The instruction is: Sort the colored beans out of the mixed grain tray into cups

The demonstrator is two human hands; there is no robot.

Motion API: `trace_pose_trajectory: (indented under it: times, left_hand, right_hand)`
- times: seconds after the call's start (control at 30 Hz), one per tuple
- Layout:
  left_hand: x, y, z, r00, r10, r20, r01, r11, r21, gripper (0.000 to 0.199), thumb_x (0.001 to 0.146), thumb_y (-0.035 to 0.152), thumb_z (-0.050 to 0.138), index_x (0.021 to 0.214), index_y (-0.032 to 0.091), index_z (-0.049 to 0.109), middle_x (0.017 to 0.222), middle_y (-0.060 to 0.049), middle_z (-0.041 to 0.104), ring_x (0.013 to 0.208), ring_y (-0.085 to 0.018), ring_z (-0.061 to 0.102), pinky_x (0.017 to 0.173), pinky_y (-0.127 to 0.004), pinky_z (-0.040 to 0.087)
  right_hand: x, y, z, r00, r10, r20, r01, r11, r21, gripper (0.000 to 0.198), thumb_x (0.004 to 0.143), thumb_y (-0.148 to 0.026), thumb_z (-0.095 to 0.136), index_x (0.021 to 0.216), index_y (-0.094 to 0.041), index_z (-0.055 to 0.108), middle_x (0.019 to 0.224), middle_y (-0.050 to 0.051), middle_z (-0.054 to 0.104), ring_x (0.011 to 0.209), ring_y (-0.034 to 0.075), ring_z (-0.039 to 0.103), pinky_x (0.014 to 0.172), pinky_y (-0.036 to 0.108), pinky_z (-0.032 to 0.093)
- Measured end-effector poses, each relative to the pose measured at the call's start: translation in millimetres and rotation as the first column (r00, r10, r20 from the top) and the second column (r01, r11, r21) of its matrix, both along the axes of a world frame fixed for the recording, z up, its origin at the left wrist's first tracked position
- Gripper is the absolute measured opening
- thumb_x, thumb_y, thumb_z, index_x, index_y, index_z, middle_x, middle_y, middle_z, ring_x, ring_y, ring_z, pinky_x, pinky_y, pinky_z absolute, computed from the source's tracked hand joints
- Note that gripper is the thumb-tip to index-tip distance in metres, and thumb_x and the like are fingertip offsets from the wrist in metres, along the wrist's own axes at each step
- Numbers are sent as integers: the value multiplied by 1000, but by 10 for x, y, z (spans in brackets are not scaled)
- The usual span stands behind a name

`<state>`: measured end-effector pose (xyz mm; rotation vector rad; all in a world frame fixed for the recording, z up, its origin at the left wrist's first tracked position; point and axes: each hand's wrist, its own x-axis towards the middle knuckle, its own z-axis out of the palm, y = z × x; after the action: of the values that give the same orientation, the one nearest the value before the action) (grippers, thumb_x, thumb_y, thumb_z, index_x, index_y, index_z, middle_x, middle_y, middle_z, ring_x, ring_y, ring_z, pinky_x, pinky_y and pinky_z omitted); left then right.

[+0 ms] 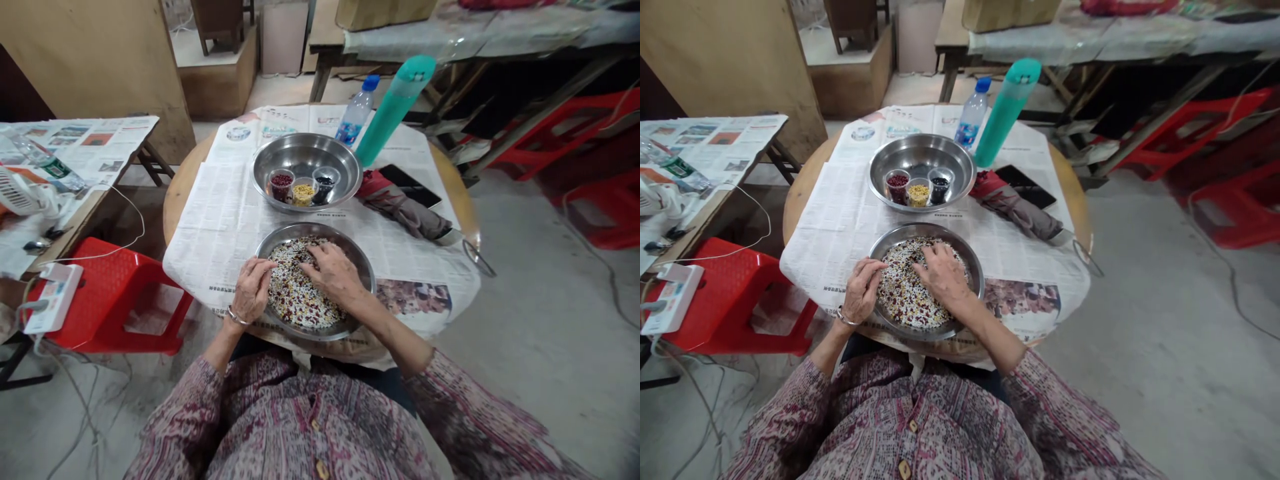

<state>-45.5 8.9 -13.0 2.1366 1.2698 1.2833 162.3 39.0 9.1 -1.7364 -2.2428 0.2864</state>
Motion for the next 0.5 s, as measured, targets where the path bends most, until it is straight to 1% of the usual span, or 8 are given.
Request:
trace_pose_trajectory:
  times: [0.07,0.1,0.2,0.27,0.33,0.4,0.5]
  left_hand:
    - [1,1,3,1000,2,-4,-2,1000,-1,21,99,19,44,108,20,63,104,-7,66,103,-18,59,103,-40,44]
    - [2,2,5,1000,2,-5,-2,1000,0,21,99,19,44,108,20,63,104,-7,66,103,-18,59,103,-40,44]
    - [5,3,9,1000,4,-4,-4,1000,1,22,100,19,42,109,20,62,104,-7,66,103,-19,59,105,-41,43]
    - [7,2,10,1000,12,-4,-12,1000,-4,23,100,20,41,109,20,62,104,-7,66,103,-19,59,106,-42,43]
    - [7,0,11,1000,21,-6,-21,1000,-9,23,100,21,41,109,20,62,104,-7,66,103,-19,59,107,-42,42]
    - [6,-2,11,1000,22,-8,-22,1000,-15,23,100,21,41,108,20,62,104,-6,66,103,-19,59,106,-41,42]
    - [4,-1,8,1000,9,-4,-9,1000,-17,23,100,21,40,108,20,62,104,-6,66,102,-18,59,104,-40,44]
  right_hand:
    - [-142,-56,-25,996,42,-84,-43,999,-11,39,90,-36,57,122,-14,59,111,15,59,107,28,53,88,42,47]
    - [-226,-83,-41,989,72,-129,-75,997,-16,38,88,-34,58,120,-14,60,110,15,59,105,27,54,89,41,47]
    - [-460,-136,-92,953,166,-252,-183,982,-46,26,85,-20,58,110,-15,63,102,11,60,96,23,57,87,36,47]
    - [-550,-152,-111,924,229,-307,-260,964,-62,24,81,-9,53,101,-15,65,97,9,62,91,20,57,86,32,47]
    - [-565,-177,-101,902,281,-329,-318,946,-64,25,79,-4,50,93,-16,66,93,7,63,88,18,58,84,30,46]
    - [-518,-232,-63,880,337,-335,-380,922,-68,23,79,-3,50,88,-17,66,91,6,63,85,17,58,82,29,46]
    - [-402,-360,7,829,453,-329,-503,861,-80,21,82,-5,52,91,-17,66,93,5,63,85,16,58,79,28,46]
